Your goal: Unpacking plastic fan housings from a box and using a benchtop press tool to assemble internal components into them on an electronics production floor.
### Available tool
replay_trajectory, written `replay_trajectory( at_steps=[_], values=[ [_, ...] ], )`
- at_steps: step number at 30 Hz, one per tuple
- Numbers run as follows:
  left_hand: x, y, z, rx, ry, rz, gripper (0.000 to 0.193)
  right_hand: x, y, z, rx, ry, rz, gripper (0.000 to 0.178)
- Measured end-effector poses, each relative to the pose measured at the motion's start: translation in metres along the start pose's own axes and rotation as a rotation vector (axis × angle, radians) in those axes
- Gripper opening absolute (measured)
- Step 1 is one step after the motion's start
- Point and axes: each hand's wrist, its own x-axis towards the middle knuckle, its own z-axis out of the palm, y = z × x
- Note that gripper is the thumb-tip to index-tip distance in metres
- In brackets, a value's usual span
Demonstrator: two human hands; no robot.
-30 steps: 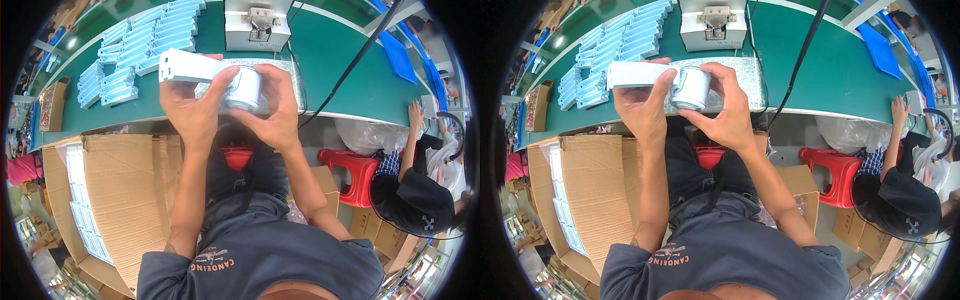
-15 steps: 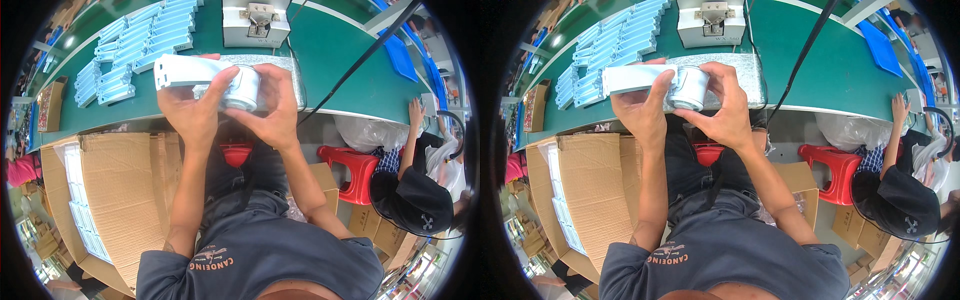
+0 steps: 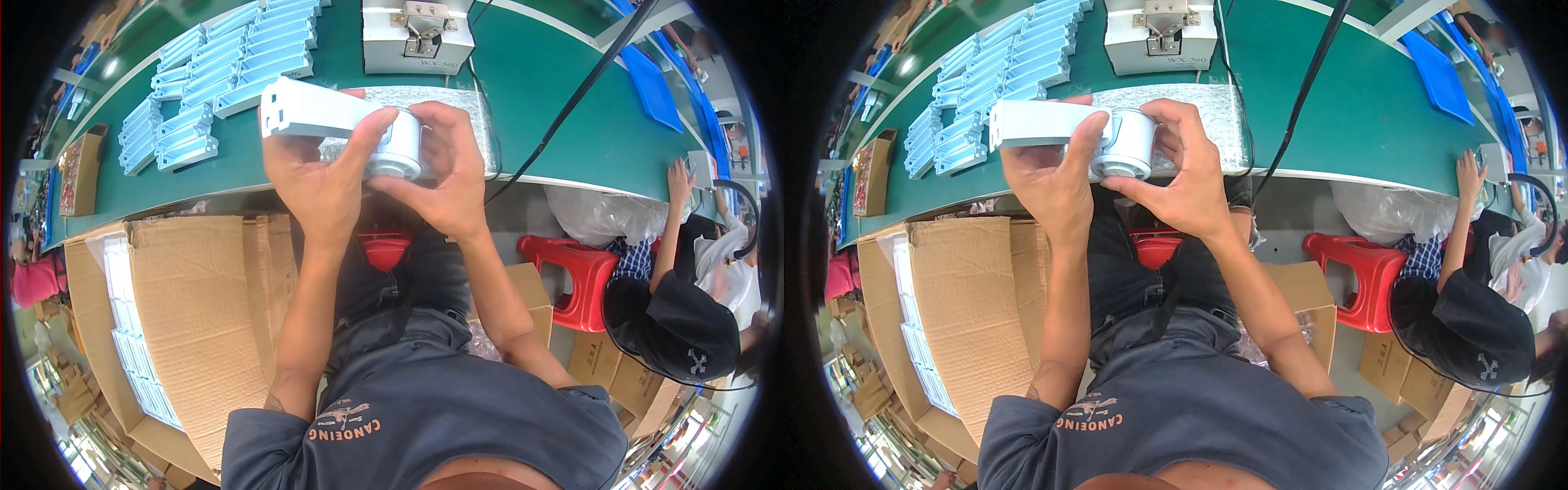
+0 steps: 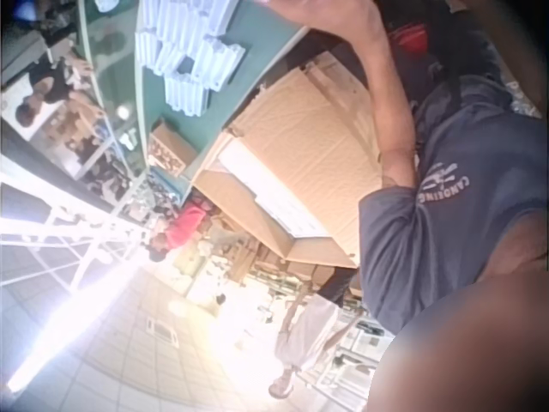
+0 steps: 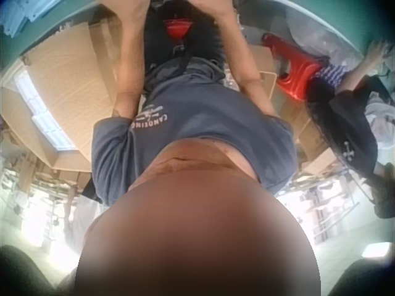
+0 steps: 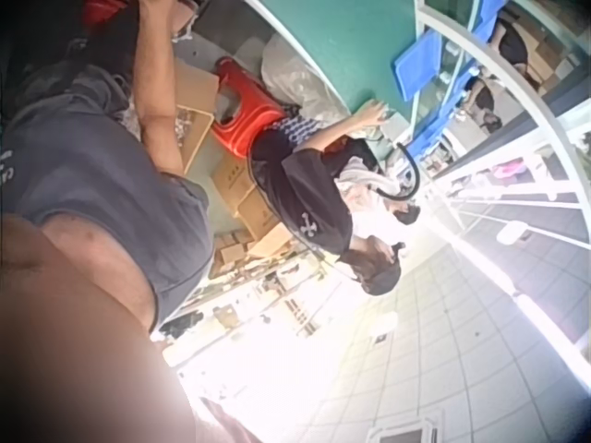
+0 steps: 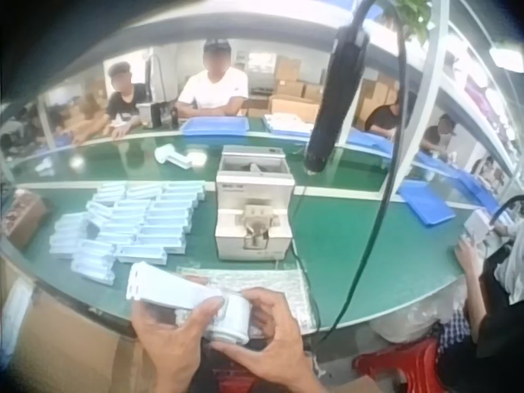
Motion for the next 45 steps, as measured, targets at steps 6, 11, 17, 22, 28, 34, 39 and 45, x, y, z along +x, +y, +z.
replay_trajectory(
  at_steps=[6, 11, 17, 22, 28, 34, 39, 45],
  values=[
    [0.001, -0.008, -0.005, 0.064, -0.069, 0.016, 0.043, 0.0, 0.0, 0.0, -0.014, 0.018, 0.024, 0.081],
    [0.003, -0.004, -0.015, 0.084, -0.177, -0.088, 0.047, 0.004, 0.005, -0.008, 0.198, -0.024, 0.063, 0.082],
    [0.0, -0.011, -0.018, -0.075, -0.412, -0.067, 0.061, 0.02, 0.009, -0.019, -0.072, -0.067, -0.054, 0.078],
    [0.004, -0.037, -0.024, 0.218, -0.449, -0.011, 0.057, 0.04, -0.009, -0.035, -0.382, -0.167, -0.239, 0.075],
    [0.006, -0.039, -0.024, 0.313, -0.477, -0.073, 0.064, 0.059, -0.033, -0.031, -0.35, -0.187, -0.312, 0.055],
    [0.011, -0.045, -0.026, 0.313, -0.511, -0.046, 0.068, 0.077, -0.014, -0.038, -0.301, -0.226, -0.386, 0.04],
    [0.01, -0.044, -0.027, 0.291, -0.528, -0.083, 0.067, 0.079, -0.007, -0.039, -0.181, -0.211, -0.316, 0.045],
    [0.011, -0.048, -0.028, 0.277, -0.52, -0.069, 0.066, 0.084, -0.021, -0.036, -0.149, -0.231, -0.21, 0.037]
  ],
)
